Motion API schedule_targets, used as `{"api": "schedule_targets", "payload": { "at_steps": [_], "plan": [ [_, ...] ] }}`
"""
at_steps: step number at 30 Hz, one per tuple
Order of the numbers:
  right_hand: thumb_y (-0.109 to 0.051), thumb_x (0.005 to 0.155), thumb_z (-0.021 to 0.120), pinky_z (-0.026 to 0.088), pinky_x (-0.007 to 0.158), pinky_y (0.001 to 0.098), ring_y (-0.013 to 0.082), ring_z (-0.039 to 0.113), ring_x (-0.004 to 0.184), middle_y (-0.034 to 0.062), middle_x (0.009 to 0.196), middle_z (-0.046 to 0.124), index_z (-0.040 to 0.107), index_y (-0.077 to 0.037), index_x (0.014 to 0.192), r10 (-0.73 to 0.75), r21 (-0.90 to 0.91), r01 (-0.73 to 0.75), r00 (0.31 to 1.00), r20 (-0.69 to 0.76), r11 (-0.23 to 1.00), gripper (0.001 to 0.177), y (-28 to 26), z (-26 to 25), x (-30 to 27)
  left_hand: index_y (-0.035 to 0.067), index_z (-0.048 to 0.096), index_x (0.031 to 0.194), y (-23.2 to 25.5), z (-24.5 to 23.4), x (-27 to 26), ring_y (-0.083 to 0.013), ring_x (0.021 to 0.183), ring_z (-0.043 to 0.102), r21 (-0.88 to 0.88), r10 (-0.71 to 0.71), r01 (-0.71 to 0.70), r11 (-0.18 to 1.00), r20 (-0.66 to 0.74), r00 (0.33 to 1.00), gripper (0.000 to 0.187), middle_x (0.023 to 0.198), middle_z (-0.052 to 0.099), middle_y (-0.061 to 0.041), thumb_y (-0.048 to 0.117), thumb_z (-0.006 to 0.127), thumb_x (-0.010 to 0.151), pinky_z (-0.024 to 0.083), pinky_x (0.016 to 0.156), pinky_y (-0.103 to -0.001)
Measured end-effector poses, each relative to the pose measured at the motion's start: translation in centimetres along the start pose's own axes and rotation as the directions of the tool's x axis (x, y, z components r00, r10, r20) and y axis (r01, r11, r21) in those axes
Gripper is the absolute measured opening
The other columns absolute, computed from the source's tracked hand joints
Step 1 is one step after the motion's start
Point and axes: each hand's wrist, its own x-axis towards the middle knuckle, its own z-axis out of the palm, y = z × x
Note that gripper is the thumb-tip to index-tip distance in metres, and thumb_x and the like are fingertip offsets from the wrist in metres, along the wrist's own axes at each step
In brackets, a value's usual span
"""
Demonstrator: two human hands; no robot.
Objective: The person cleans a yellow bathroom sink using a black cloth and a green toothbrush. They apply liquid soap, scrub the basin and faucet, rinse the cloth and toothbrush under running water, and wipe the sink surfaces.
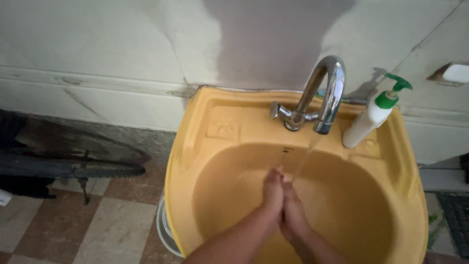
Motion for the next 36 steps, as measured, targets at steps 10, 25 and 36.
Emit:
{"api": "schedule_targets", "payload": {
  "at_steps": [10,25,36],
  "plan": [
    [-0.060,0.093,0.046,0.057,0.086,0.0441,0.0276,0.065,0.108,0.0140,0.120,0.067,0.057,-0.008,0.132,-0.017,-0.016,0.019,0.994,0.109,1.000,0.066,-3.0,-0.8,4.3,0.008,0.067,0.126,1.0,-1.6,5.5,-0.0439,0.132,0.051,0.759,0.630,-0.486,0.434,0.130,0.766,0.046,0.138,0.060,-0.021,0.043,0.046,0.105,0.035,0.106,-0.062],
    [-0.043,0.102,0.060,0.049,0.065,0.0341,0.0188,0.063,0.072,0.0079,0.085,0.067,0.064,-0.001,0.115,-0.603,-0.723,0.377,0.795,-0.069,0.579,0.044,-7.0,-4.4,3.7,0.012,0.056,0.122,3.3,-2.5,5.5,-0.0298,0.094,0.069,0.054,-0.145,0.141,0.989,0.069,0.987,0.049,0.107,0.068,-0.012,0.052,0.057,0.096,0.060,0.070,-0.044],
    [-0.037,0.105,0.061,0.050,0.055,0.0319,0.0167,0.051,0.063,0.0041,0.085,0.055,0.056,-0.010,0.116,-0.244,-0.136,0.224,0.957,-0.154,0.965,0.029,-8.6,-3.5,3.7,0.006,0.070,0.111,8.6,-3.7,-3.3,-0.0308,0.098,0.068,0.720,-0.131,-0.128,0.682,0.292,0.947,0.054,0.102,0.071,-0.016,0.057,0.059,0.098,0.053,0.090,-0.047]
  ]
}}
